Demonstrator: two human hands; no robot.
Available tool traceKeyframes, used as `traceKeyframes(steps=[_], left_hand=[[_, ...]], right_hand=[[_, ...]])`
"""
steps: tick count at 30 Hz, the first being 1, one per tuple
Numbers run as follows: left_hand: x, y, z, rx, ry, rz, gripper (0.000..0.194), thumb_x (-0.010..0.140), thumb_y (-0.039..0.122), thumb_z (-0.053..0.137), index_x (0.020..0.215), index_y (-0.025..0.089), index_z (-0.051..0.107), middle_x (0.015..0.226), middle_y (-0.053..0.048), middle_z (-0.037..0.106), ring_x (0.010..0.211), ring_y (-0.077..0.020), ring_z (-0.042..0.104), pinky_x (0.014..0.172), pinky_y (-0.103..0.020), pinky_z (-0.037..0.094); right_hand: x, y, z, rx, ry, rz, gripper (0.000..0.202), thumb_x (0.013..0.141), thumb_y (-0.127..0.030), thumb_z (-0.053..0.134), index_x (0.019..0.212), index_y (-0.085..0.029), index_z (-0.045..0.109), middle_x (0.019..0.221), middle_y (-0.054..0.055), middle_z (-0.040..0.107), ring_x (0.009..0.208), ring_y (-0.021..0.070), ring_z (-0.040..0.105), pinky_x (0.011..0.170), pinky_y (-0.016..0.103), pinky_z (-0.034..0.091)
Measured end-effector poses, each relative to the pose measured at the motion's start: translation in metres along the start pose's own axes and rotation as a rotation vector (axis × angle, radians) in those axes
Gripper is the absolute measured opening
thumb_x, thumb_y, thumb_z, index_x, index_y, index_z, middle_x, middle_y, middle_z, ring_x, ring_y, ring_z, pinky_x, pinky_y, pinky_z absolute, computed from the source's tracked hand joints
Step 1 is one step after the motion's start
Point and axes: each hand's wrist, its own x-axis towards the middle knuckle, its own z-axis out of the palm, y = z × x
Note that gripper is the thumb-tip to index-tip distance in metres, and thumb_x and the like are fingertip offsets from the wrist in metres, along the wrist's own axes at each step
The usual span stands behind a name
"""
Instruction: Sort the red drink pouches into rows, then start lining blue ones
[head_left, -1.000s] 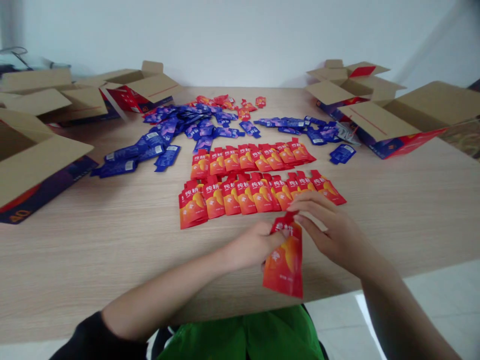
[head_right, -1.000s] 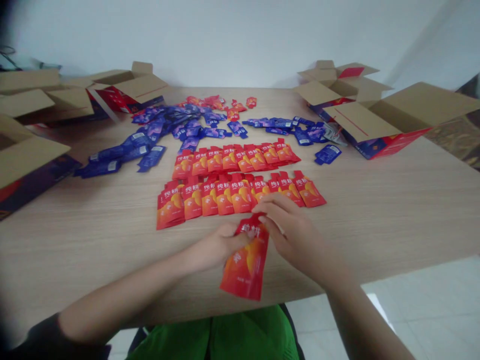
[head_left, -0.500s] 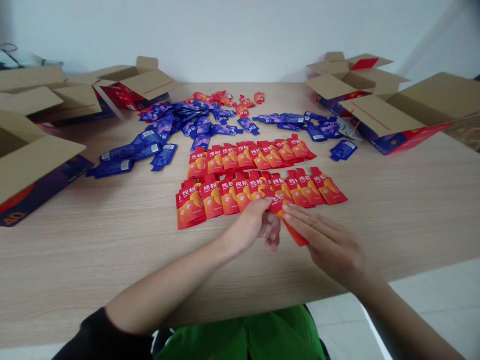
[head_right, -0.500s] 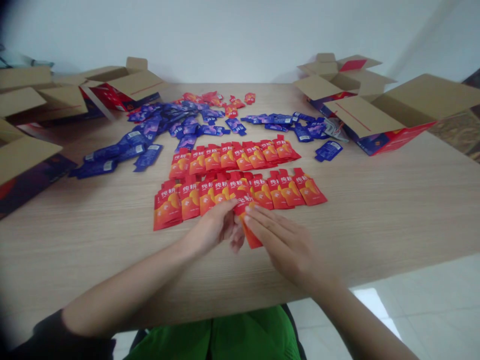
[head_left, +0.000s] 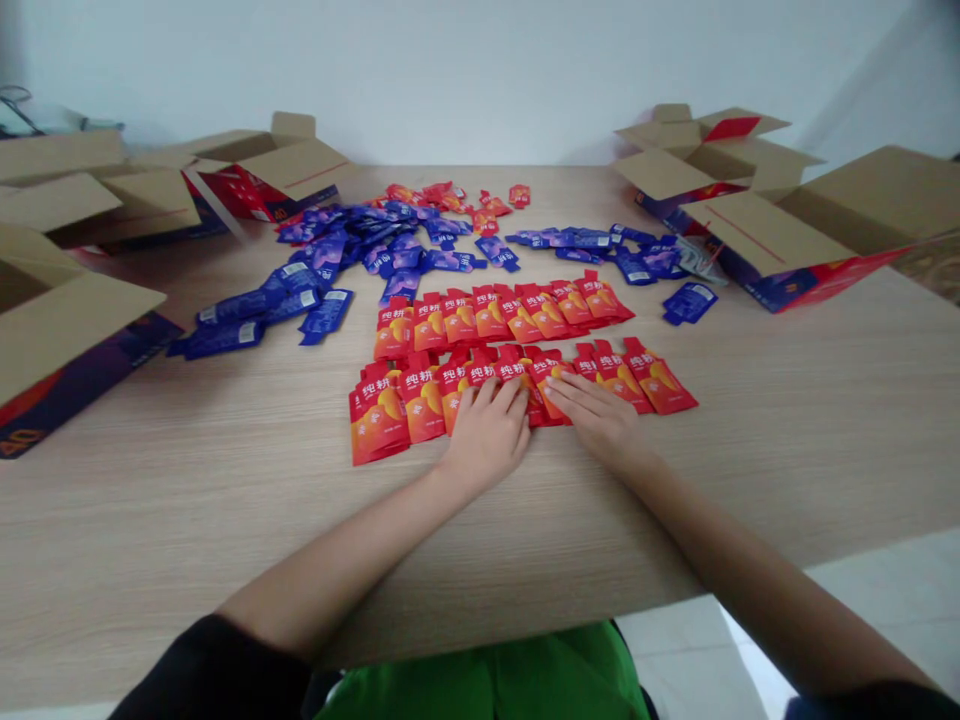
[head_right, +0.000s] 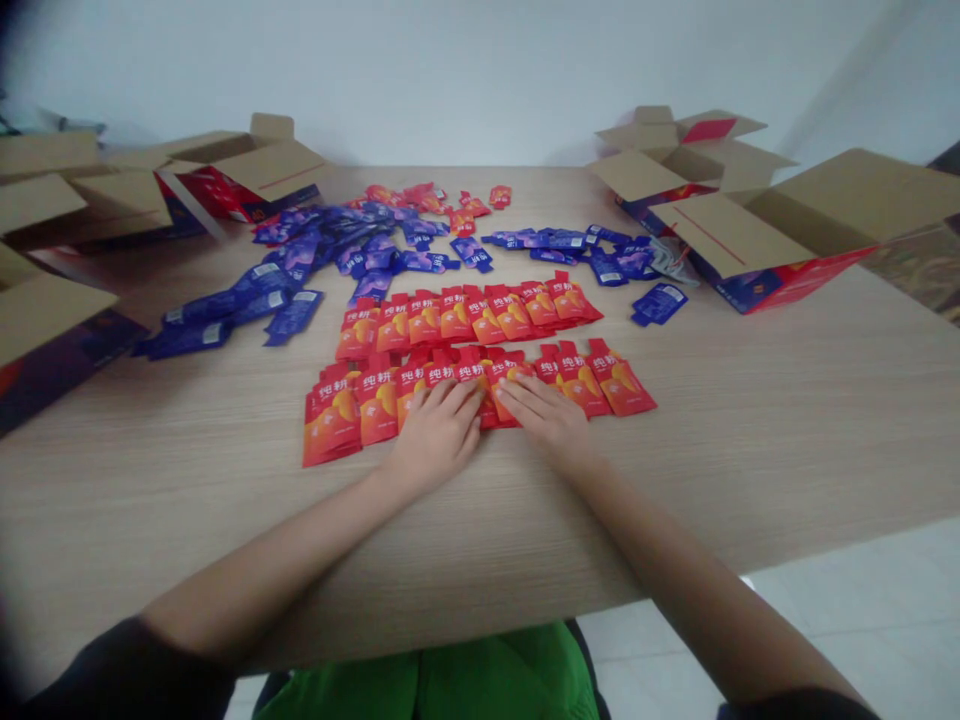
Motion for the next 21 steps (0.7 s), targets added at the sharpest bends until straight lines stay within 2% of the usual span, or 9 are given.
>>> traceKeyframes(steps=[3, 5, 9, 11, 14, 16, 18, 21], left_hand=[[0.0, 0.0, 0.001, -0.018, 0.009, -0.003, 0.038, 0.101, 0.028, 0.044, 0.132, 0.012, 0.059, 0.141, -0.011, 0.057, 0.126, -0.0329, 0.049, 0.1, -0.052, 0.041], [0.0, 0.001, 0.0, -0.041, 0.002, -0.004, 0.038, 0.102, 0.028, 0.044, 0.132, 0.012, 0.058, 0.141, -0.011, 0.057, 0.127, -0.0333, 0.048, 0.102, -0.052, 0.041], [-0.005, 0.001, -0.011, -0.135, 0.0, -0.007, 0.036, 0.101, 0.027, 0.044, 0.128, 0.009, 0.059, 0.137, -0.016, 0.056, 0.124, -0.0326, 0.05, 0.101, -0.05, 0.043], [-0.012, 0.001, -0.023, -0.228, -0.005, 0.066, 0.033, 0.101, 0.024, 0.043, 0.124, 0.01, 0.06, 0.129, -0.015, 0.059, 0.117, -0.0293, 0.053, 0.101, -0.046, 0.045], [-0.03, -0.003, -0.042, -0.353, -0.037, 0.214, 0.026, 0.096, 0.017, 0.044, 0.113, 0.013, 0.064, 0.118, -0.011, 0.062, 0.107, -0.025, 0.055, 0.097, -0.039, 0.047], [-0.046, -0.006, -0.048, -0.38, -0.095, 0.303, 0.018, 0.092, 0.015, 0.05, 0.102, 0.014, 0.064, 0.107, -0.009, 0.064, 0.097, -0.0229, 0.056, 0.089, -0.035, 0.05], [-0.062, -0.01, -0.043, -0.378, -0.168, 0.413, 0.005, 0.088, 0.017, 0.057, 0.089, 0.015, 0.062, 0.092, -0.006, 0.064, 0.083, -0.0203, 0.057, 0.078, -0.033, 0.05], [-0.083, -0.014, -0.017, -0.38, -0.193, 0.563, 0.013, 0.089, 0.024, 0.067, 0.08, 0.018, 0.06, 0.082, -0.003, 0.063, 0.075, -0.0186, 0.057, 0.066, -0.031, 0.048]], right_hand=[[-0.002, -0.008, 0.001, -0.036, -0.121, 0.035, 0.036, 0.097, -0.018, 0.052, 0.128, -0.019, 0.069, 0.132, 0.008, 0.067, 0.127, 0.0254, 0.06, 0.109, 0.043, 0.052], [-0.003, -0.014, -0.003, -0.035, -0.147, 0.058, 0.034, 0.097, -0.026, 0.055, 0.126, -0.017, 0.07, 0.132, 0.011, 0.067, 0.127, 0.0276, 0.061, 0.107, 0.045, 0.052], [0.009, -0.015, -0.021, -0.012, -0.059, 0.054, 0.033, 0.096, -0.021, 0.051, 0.122, -0.016, 0.07, 0.127, 0.012, 0.07, 0.119, 0.027, 0.065, 0.104, 0.049, 0.052], [0.028, -0.008, -0.032, -0.014, -0.014, 0.095, 0.031, 0.094, -0.019, 0.05, 0.115, -0.018, 0.073, 0.116, 0.011, 0.074, 0.108, 0.0265, 0.068, 0.098, 0.048, 0.053], [0.078, 0.016, -0.037, 0.052, -0.033, 0.191, 0.027, 0.09, -0.018, 0.051, 0.1, -0.018, 0.076, 0.101, 0.009, 0.076, 0.095, 0.0242, 0.07, 0.09, 0.041, 0.055], [0.121, 0.041, -0.028, 0.109, -0.077, 0.288, 0.027, 0.087, -0.017, 0.052, 0.095, -0.018, 0.077, 0.1, 0.007, 0.076, 0.093, 0.0229, 0.07, 0.088, 0.037, 0.054], [0.169, 0.072, -0.009, 0.14, -0.14, 0.443, 0.029, 0.085, -0.014, 0.052, 0.095, -0.018, 0.078, 0.098, 0.007, 0.077, 0.092, 0.0216, 0.07, 0.088, 0.033, 0.053], [0.237, 0.125, 0.033, 0.187, -0.223, 0.669, 0.033, 0.085, -0.011, 0.053, 0.106, -0.014, 0.077, 0.102, 0.008, 0.076, 0.088, 0.0181, 0.068, 0.087, 0.029, 0.052]])
